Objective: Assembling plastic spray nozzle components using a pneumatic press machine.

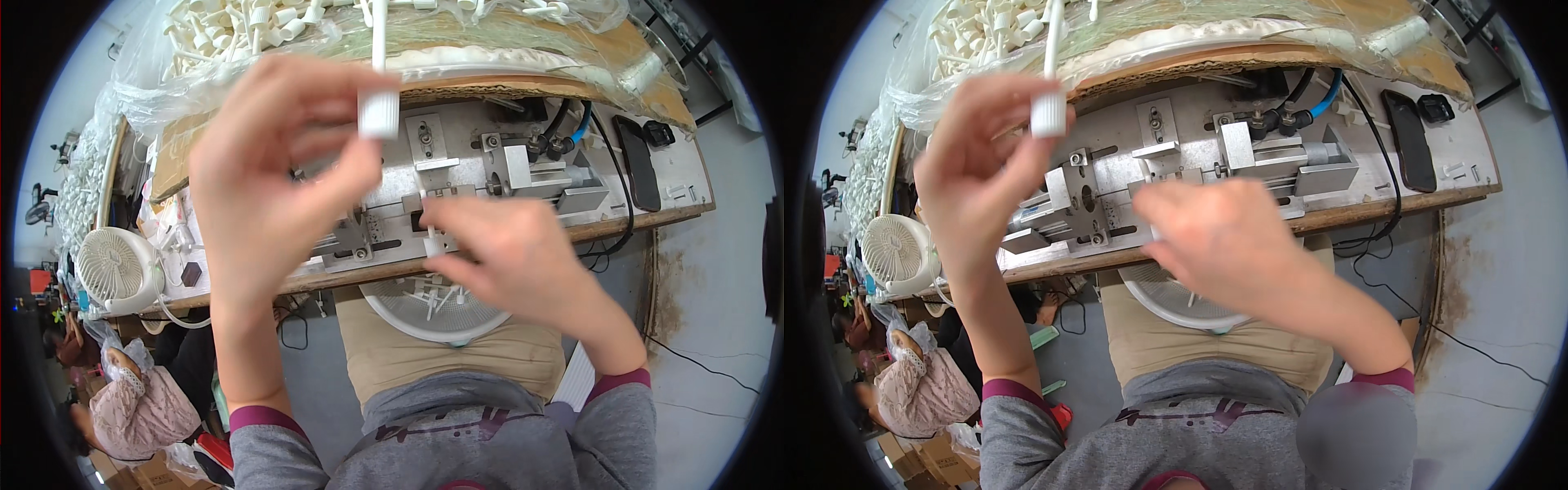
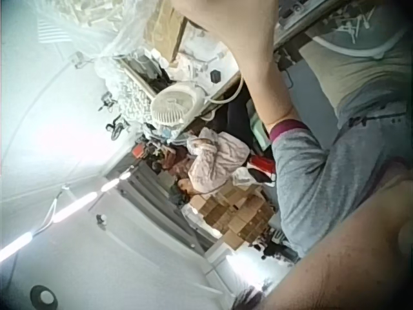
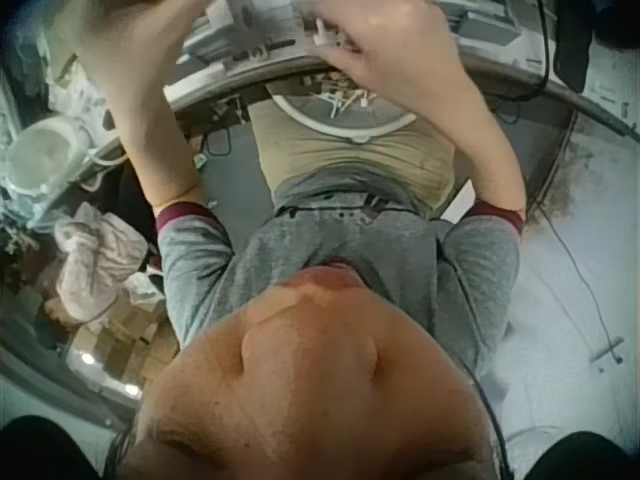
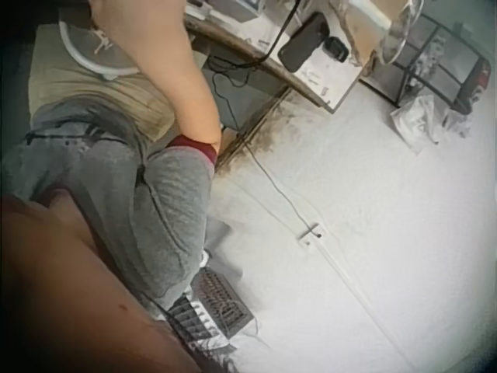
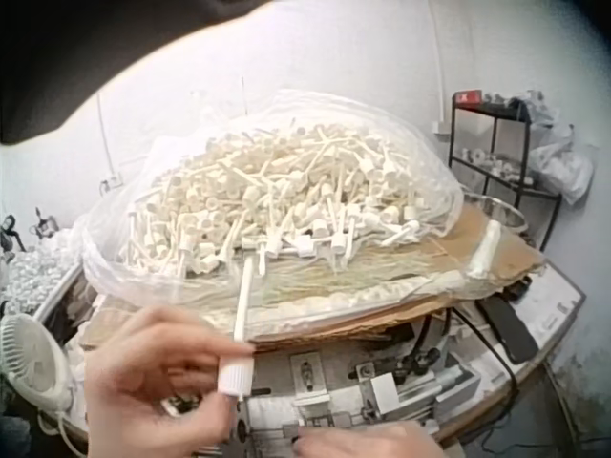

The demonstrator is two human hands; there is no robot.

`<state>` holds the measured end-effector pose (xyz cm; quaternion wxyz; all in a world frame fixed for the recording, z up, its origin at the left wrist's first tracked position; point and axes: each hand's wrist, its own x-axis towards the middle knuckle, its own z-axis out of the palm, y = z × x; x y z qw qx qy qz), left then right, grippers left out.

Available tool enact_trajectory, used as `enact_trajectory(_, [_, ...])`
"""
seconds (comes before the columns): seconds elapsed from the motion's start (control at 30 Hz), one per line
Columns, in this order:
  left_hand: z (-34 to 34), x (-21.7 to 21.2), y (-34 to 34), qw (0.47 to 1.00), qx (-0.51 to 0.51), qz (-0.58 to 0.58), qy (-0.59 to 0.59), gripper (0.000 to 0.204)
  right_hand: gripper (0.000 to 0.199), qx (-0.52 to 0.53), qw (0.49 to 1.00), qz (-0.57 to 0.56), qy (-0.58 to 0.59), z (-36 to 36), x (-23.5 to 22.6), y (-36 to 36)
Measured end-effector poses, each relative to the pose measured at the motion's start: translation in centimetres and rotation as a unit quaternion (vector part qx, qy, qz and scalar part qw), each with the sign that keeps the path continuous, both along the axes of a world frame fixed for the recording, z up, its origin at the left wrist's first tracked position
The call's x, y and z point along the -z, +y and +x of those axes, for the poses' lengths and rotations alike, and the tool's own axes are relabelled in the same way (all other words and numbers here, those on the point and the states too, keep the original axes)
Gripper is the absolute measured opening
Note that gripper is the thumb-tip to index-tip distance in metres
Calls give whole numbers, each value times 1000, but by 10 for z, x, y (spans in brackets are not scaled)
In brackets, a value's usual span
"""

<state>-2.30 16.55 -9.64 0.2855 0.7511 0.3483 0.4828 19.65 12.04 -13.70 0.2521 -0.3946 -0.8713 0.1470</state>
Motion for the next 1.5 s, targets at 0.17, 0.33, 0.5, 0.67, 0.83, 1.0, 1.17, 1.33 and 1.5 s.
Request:
enact_trajectory(0.17, [-7,22,-60,993,-59,-94,49,32,18,102,979,52,166,1,-38,69])
enact_trajectory(0.33, [5,44,-86,986,-74,-42,147,37,24,112,972,196,67,4,-40,168])
enact_trajectory(0.5, [15,64,-90,980,-103,17,167,34,26,144,988,49,-39,-10,-42,192])
enact_trajectory(0.67, [17,75,-89,966,-125,76,215,36,30,101,994,33,2,-19,-50,161])
enact_trajectory(0.83, [24,80,-85,936,-124,98,315,31,27,128,986,-102,-37,-31,-92,112])
enact_trajectory(1.0, [33,72,-81,917,-142,71,366,32,21,59,996,-56,44,-18,-71,104])
enact_trajectory(1.17, [31,69,-76,919,-128,68,366,32,20,49,980,-120,149,-6,-61,105])
enact_trajectory(1.33, [28,75,-75,923,-133,79,354,31,23,30,982,52,178,2,-31,72])
enact_trajectory(1.5, [30,78,-78,937,-121,67,322,29,29,41,983,110,141,4,-1,14])
